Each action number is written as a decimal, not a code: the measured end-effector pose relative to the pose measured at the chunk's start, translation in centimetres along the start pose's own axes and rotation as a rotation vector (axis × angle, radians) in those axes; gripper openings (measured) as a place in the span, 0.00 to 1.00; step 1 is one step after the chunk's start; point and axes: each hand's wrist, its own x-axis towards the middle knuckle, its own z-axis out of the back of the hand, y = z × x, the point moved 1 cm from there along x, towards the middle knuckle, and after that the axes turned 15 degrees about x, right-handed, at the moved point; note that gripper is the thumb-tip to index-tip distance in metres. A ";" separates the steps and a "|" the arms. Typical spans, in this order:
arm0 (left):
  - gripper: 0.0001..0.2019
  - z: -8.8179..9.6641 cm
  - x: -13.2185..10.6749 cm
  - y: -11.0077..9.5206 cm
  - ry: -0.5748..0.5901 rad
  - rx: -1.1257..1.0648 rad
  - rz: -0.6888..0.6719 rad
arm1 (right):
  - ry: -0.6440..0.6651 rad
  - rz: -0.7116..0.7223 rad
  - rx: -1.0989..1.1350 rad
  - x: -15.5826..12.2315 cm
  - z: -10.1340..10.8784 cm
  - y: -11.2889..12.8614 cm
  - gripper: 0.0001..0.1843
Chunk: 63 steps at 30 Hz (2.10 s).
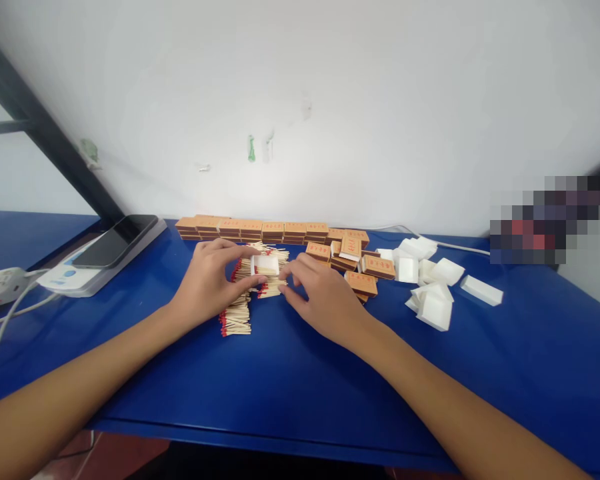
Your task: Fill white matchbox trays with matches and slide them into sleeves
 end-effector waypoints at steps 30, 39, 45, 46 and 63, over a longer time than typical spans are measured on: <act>0.20 0.0 0.0 -0.2 -0.002 -0.018 0.054 | 0.295 -0.125 -0.069 -0.4 0.9 0.1 0.05; 0.19 0.1 0.0 -0.2 0.009 -0.018 0.053 | 0.270 -0.156 -0.071 -0.6 0.4 0.4 0.03; 0.19 0.1 0.1 -0.2 0.030 -0.014 0.055 | 0.302 -0.143 -0.025 -0.7 0.3 0.0 0.06; 0.19 0.1 0.1 -0.1 0.032 -0.013 0.053 | 0.309 -0.141 -0.025 -0.7 0.5 0.0 0.06; 0.19 0.0 -0.6 -1.2 0.034 -0.054 -0.067 | -0.050 0.025 -0.021 0.2 1.5 0.8 0.05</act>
